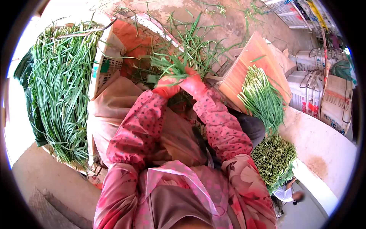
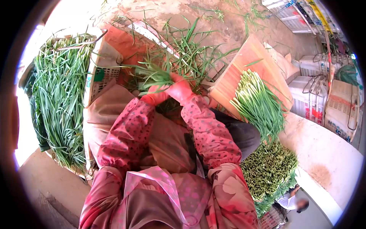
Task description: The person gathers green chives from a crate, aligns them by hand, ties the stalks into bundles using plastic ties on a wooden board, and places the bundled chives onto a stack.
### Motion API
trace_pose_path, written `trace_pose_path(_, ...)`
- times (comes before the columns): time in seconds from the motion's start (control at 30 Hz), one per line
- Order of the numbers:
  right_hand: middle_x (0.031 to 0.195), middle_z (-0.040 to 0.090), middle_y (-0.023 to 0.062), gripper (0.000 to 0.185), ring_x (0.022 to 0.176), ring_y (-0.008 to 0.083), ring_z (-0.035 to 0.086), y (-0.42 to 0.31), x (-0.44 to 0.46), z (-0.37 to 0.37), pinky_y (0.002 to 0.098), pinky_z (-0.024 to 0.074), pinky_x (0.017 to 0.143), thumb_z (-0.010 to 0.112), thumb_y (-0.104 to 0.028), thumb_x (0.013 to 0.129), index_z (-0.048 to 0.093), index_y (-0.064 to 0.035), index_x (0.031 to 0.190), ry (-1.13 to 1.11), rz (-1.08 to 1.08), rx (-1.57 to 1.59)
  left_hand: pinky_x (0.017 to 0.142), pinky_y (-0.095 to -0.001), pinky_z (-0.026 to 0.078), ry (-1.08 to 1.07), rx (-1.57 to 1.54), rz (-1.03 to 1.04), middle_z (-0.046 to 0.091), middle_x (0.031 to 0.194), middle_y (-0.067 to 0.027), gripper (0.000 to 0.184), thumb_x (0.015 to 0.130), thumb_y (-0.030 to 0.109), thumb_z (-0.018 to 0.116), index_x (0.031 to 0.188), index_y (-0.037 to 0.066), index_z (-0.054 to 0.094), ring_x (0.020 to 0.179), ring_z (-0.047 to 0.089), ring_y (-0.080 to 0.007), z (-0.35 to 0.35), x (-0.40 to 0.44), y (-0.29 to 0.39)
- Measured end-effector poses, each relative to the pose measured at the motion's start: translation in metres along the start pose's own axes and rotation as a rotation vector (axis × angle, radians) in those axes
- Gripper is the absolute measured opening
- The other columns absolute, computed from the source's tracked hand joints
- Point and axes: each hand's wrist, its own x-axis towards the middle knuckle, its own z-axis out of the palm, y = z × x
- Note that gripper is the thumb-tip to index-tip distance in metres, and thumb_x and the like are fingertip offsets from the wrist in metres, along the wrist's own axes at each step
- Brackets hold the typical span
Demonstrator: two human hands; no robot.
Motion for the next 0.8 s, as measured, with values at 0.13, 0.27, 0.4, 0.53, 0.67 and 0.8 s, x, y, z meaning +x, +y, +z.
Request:
trace_pose_path(0.13,0.093,0.07,0.0108,0.023,0.074,0.0183,0.065,-0.02,0.015,-0.002,0.0343,0.0526,0.064,0.067,-0.012,0.084,0.066,-0.0003,0.104,0.19,0.184,0.73,0.088,-0.0457,0.048,0.183,0.424,-0.251,0.064,0.103,-0.0171,0.051,0.075,0.034,0.073,0.114,0.004,0.06,0.101,0.059,-0.0373,-0.027,-0.03,0.054)
trace_pose_path(0.27,0.097,0.068,0.0118,0.02,0.083,0.0191,0.064,0.007,0.004,0.012,0.0352,0.0538,0.073,0.062,-0.004,0.087,0.063,0.0029,0.106,0.184,0.27,0.9,0.08,-0.0298,0.05,0.379,-0.286,-0.526,0.068,0.104,-0.013,0.042,0.084,0.032,0.072,0.111,0.001,0.064,0.09,0.066,-0.023,-0.025,-0.054,0.073)
trace_pose_path(0.4,0.099,0.068,0.0102,0.014,0.088,0.0167,0.065,-0.025,-0.008,0.014,0.0277,0.0521,0.076,0.062,-0.005,0.088,0.066,0.0021,0.1,0.177,0.178,0.994,0.076,-0.0384,0.051,0.053,-1.113,-0.915,0.067,0.105,-0.0127,0.062,0.088,0.058,0.057,0.113,0.002,0.063,0.084,0.065,-0.0262,-0.018,-0.074,0.074)
trace_pose_path(0.53,0.098,0.069,0.0083,0.027,0.09,0.0171,0.065,0.001,-0.028,0.041,0.0314,0.0514,0.077,0.07,-0.018,0.085,0.066,-0.0014,0.107,0.201,0.23,0.868,0.079,-0.0488,0.052,-0.178,-1.527,-1.021,0.066,0.1,-0.0149,0.084,0.08,0.078,0.045,0.111,0.002,0.06,0.085,0.064,-0.0334,-0.007,-0.067,0.061)
trace_pose_path(0.67,0.103,0.068,0.0126,0.027,0.093,0.0212,0.065,-0.08,-0.064,0.036,0.0329,0.0534,0.077,0.066,-0.007,0.083,0.063,0.0019,0.109,0.261,0.002,1.382,0.083,-0.0425,0.052,0.021,-1.911,-0.481,0.067,0.104,-0.012,0.056,0.093,0.054,0.046,0.113,0.004,0.06,0.091,0.065,-0.0258,0.011,-0.078,0.046)
trace_pose_path(0.8,0.12,0.061,0.0073,0.036,0.105,0.0261,0.06,-0.123,-0.092,-0.003,0.0386,0.0474,0.095,0.047,-0.014,0.089,0.06,-0.011,0.122,0.071,-0.513,-0.321,0.098,-0.0415,0.046,-0.325,-2.22,-0.366,0.058,0.12,-0.0208,0.042,0.099,0.036,0.044,0.125,0.003,0.051,0.114,0.055,-0.0286,-0.015,-0.092,0.067)
